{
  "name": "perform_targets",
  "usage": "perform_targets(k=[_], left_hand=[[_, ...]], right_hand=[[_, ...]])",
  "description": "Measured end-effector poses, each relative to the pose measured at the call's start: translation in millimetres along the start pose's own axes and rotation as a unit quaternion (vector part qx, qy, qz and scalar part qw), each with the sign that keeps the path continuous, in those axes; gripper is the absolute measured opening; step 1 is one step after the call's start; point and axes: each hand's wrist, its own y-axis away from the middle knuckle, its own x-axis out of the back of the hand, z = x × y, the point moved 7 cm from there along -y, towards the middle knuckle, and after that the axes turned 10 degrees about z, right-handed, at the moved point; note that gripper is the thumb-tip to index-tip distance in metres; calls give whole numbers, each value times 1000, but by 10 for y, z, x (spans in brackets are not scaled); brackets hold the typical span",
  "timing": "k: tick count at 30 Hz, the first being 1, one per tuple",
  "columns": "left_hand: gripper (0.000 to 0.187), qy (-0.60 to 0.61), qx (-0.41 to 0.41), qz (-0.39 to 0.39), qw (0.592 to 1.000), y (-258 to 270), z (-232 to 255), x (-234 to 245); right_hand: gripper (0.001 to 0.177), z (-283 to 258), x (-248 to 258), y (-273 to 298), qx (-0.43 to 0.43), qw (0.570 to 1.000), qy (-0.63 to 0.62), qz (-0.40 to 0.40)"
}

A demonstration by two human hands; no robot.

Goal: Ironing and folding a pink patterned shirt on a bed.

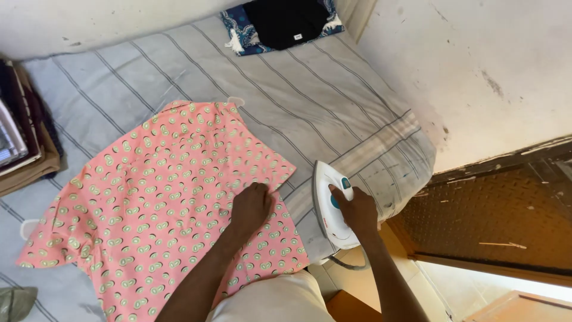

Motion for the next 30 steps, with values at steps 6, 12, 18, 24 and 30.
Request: perform_targets(k=[6,12,18,24,30], left_hand=[[22,249,-87,63,963,298,242,486],[33,142,-19,238,961,621,-240,1025],[40,65,-42,252,965,523,-309,961],[29,95,-47,270,957,509,-501,870],[22,83,23,291,953,722,-642,813]], right_hand=[[63,-13,-31,-30,-23,997,-69,-9],[62,-114,30,56,-47,991,-129,-1],[55,-929,-340,357,85,987,-109,-83],[62,-1302,-1120,332,232,964,80,-106],[70,-1552,-1141,229,262,953,117,-93]])
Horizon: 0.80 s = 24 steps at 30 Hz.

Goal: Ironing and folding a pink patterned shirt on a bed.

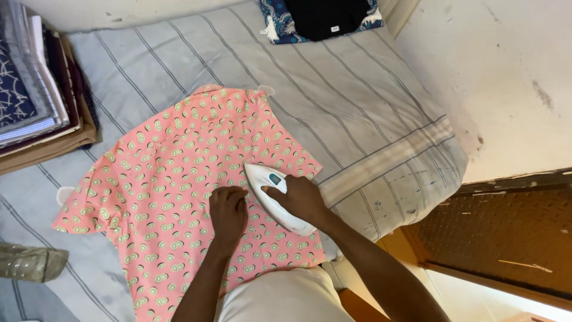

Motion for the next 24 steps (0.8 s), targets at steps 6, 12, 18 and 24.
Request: perform_targets(k=[6,12,18,24], left_hand=[[20,-16,0,9,1000,-41,-69,45],[12,-23,19,-12,999,-27,-52,4],[10,-24,18,-1,1000,-14,-89,-19],[11,5,24,7,1000,-54,-107,9]], right_hand=[[61,-97,-37,132,26,994,-84,-71],[64,-15,-14,45,-53,998,-24,4],[68,70,11,-539,-78,989,-45,118],[71,-14,-143,-1143,-51,991,-31,120]])
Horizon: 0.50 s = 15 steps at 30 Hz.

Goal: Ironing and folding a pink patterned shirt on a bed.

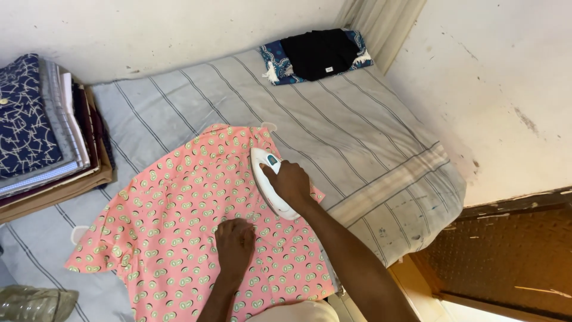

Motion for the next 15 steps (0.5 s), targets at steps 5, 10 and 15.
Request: perform_targets(k=[5,10,15], left_hand=[[13,1,13,-12,1000,19,-13,-7],[14,4,10,-10,1000,30,29,10],[14,7,9,-5,1000,-21,57,34]], right_hand=[[70,-50,-64,-126,-12,1000,-1,22],[71,-38,-5,-78,-24,999,-18,16],[72,-48,-5,-101,-31,999,-29,6]])
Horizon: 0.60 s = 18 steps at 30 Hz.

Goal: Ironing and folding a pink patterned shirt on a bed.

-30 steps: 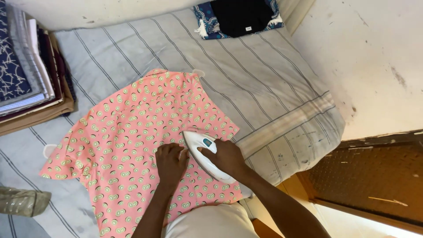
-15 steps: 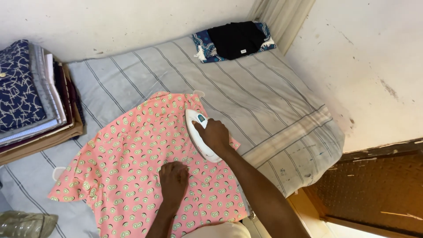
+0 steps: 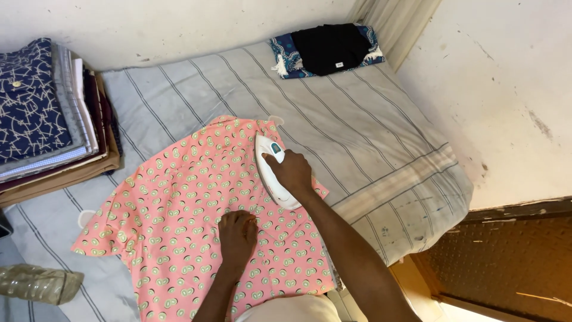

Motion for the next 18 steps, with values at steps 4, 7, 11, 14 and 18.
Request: perform_targets(k=[4,7,11,14,18], left_hand=[[15,-6,2,-6,1000,-3,49,16],[15,-4,-1,-3,1000,-12,63,37],[15,-4,-7,3,1000,-8,70,20],[14,-10,-9,4,1000,5,71,24],[14,-8,-13,9,1000,-2,85,51]], right_hand=[[69,-38,47,7,2,1000,-18,3],[68,-57,55,20,-12,999,-32,-13],[69,-4,50,16,0,999,-42,4],[69,7,33,9,6,999,-39,3],[70,2,21,8,12,999,-35,6]])
